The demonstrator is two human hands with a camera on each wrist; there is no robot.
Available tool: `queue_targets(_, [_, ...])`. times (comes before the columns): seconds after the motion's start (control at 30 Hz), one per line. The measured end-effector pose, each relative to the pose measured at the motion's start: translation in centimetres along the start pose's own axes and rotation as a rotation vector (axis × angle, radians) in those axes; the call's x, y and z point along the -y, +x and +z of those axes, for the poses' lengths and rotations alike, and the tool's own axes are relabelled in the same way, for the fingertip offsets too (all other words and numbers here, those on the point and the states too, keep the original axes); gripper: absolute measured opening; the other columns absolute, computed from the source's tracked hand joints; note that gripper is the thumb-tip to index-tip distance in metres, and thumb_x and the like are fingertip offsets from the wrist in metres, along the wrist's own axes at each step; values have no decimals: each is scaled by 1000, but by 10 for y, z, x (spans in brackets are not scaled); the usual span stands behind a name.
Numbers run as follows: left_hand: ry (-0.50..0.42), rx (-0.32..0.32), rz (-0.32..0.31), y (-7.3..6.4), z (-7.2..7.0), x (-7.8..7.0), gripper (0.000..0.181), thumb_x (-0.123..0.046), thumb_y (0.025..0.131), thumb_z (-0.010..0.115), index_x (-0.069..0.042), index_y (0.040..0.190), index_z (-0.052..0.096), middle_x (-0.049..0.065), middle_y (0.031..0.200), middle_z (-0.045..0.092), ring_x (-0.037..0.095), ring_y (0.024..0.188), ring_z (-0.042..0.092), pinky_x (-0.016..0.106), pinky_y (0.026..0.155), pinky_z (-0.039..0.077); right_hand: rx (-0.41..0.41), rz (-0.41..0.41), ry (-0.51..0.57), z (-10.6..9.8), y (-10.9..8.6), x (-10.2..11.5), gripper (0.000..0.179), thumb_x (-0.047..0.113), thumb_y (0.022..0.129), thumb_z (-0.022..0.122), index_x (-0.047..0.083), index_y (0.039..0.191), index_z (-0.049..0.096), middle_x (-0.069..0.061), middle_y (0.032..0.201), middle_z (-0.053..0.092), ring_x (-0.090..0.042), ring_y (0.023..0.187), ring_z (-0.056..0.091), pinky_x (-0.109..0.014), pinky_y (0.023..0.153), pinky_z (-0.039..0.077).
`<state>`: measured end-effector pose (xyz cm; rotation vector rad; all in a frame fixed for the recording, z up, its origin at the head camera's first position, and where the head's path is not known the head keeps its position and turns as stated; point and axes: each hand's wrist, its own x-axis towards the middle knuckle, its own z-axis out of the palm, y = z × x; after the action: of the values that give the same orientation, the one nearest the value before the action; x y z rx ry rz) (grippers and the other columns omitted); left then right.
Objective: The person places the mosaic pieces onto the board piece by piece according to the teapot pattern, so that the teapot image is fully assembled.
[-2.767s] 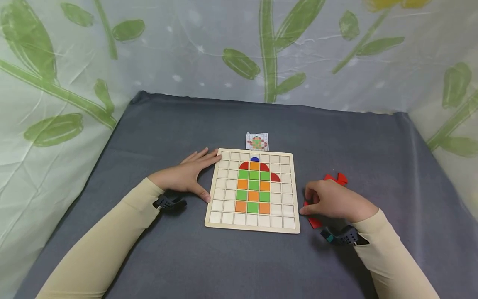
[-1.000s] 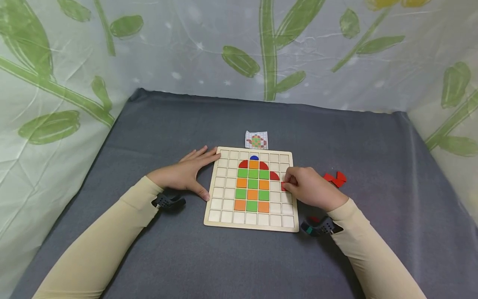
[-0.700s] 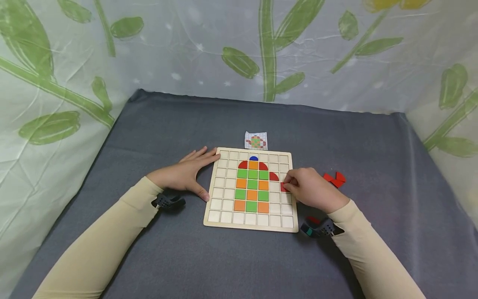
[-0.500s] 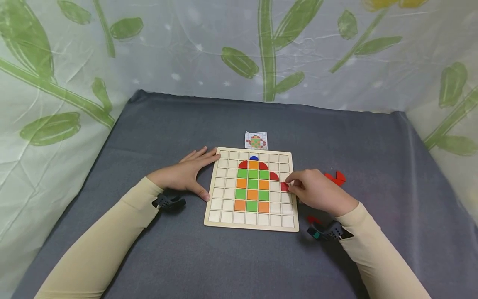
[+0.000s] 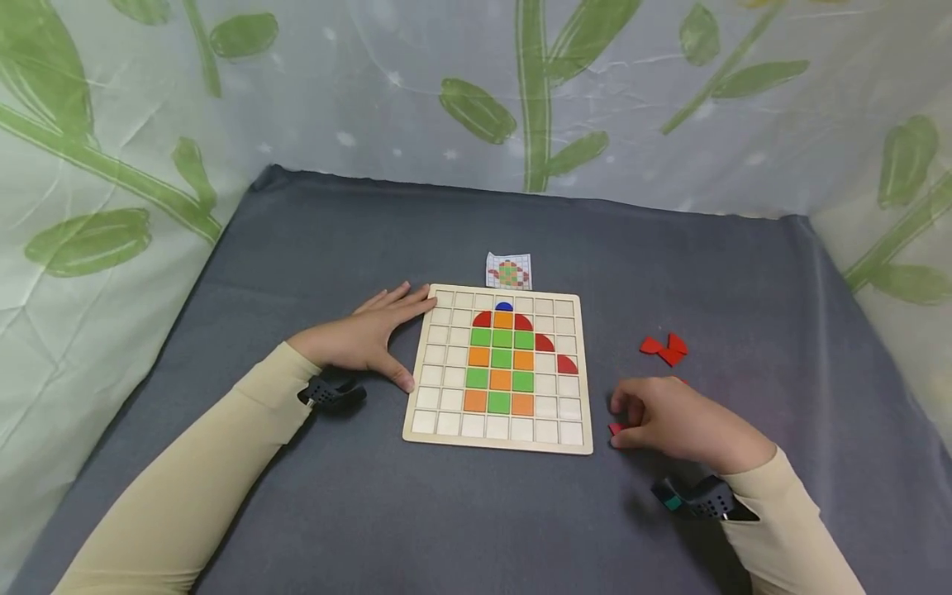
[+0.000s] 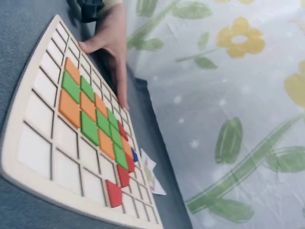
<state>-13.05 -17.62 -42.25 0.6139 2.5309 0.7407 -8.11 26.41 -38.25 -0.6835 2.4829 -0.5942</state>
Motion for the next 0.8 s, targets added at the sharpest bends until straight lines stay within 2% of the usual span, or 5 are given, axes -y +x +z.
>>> queue_targets(0.23, [-4,-6,0,0,0,1,134,-53,66,98,-22,170,20,-1,178,5,25,164,-9,50,131,-7,1,-34,13,6,-3,0,20,16,85,88,17,91,70,13,77,65,-1,68,58,-24,61,50])
queue_targets(0.43, [-5,-1,9,0,1,2,134,-54,66,98,-21,170,20,-1,178,5,25,164,-9,50,131,-6,-33,-63,-18,7,0,5,19,12,86,87,18,92,70,13,72,59,-1,64,52,-23,57,46])
queue_targets(0.57, [-17,-1,7,-1,1,2,134,-53,66,98,-22,170,20,-1,178,5,24,164,-9,50,131,-6,-120,-55,-19,5,3,10,16,13,87,87,13,98,76,11,80,69,-2,67,59,-23,61,52])
queue_targets(0.67, [-11,-2,11,-1,0,2,134,-54,66,97,-22,170,20,-1,178,5,24,164,-9,49,131,-6,-207,-57,-8,4,6,14,24,15,85,89,10,105,77,9,88,74,-3,73,65,-24,66,56])
queue_targets(0.8, [1,-3,15,0,0,2,134,-56,67,97,-22,170,19,-2,178,5,24,164,-8,48,131,-6,-299,-72,17,8,14,19,28,20,81,93,14,95,70,10,78,67,-5,68,61,-24,61,52])
